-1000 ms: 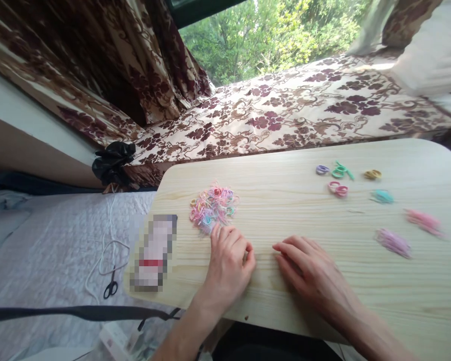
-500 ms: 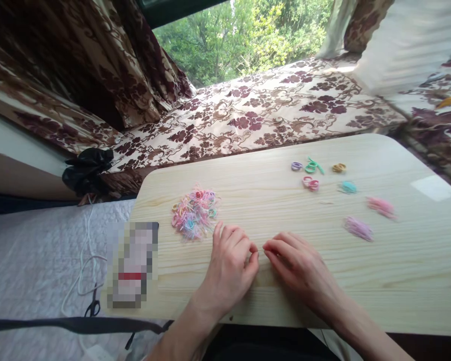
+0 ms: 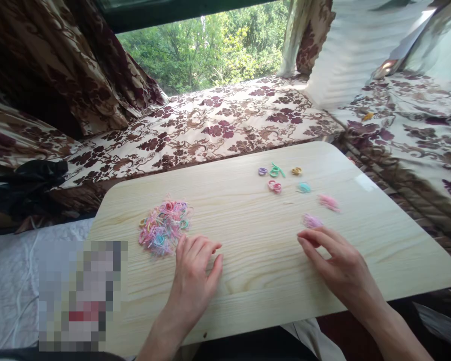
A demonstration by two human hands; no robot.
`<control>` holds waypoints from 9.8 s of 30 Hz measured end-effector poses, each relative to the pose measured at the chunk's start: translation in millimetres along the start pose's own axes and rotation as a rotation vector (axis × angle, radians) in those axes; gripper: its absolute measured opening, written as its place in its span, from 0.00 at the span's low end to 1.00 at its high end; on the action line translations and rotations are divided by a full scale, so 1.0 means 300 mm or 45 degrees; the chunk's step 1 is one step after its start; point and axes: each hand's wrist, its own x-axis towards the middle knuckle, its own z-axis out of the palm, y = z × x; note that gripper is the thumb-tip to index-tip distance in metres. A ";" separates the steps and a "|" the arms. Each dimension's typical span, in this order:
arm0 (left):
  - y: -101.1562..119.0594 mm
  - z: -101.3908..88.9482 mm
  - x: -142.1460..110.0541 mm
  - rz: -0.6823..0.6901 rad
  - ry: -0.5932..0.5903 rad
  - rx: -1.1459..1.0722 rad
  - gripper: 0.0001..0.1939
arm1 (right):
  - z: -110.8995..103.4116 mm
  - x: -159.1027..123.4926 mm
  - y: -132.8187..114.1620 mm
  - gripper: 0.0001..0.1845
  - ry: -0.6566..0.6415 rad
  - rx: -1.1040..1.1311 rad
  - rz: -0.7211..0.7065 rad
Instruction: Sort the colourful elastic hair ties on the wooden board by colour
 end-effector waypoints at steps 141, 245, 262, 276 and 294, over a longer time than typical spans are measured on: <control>0.011 -0.117 0.059 -0.079 -0.126 0.529 0.04 | 0.259 0.093 -0.114 0.11 -0.267 -0.072 -0.248; -0.043 -0.038 0.080 -0.063 -0.100 0.019 0.06 | 0.017 0.315 0.282 0.09 0.012 -0.378 0.196; -0.082 -0.058 0.034 -0.233 -0.090 0.042 0.07 | 0.100 0.158 -0.060 0.10 -0.172 -0.060 -0.168; -0.053 -0.051 -0.004 -0.052 -0.194 0.206 0.12 | 0.257 0.117 -0.259 0.14 -0.584 -0.025 -0.366; -0.048 -0.076 -0.043 -0.066 -0.208 0.142 0.11 | 0.248 0.114 -0.274 0.11 -0.667 0.036 -0.395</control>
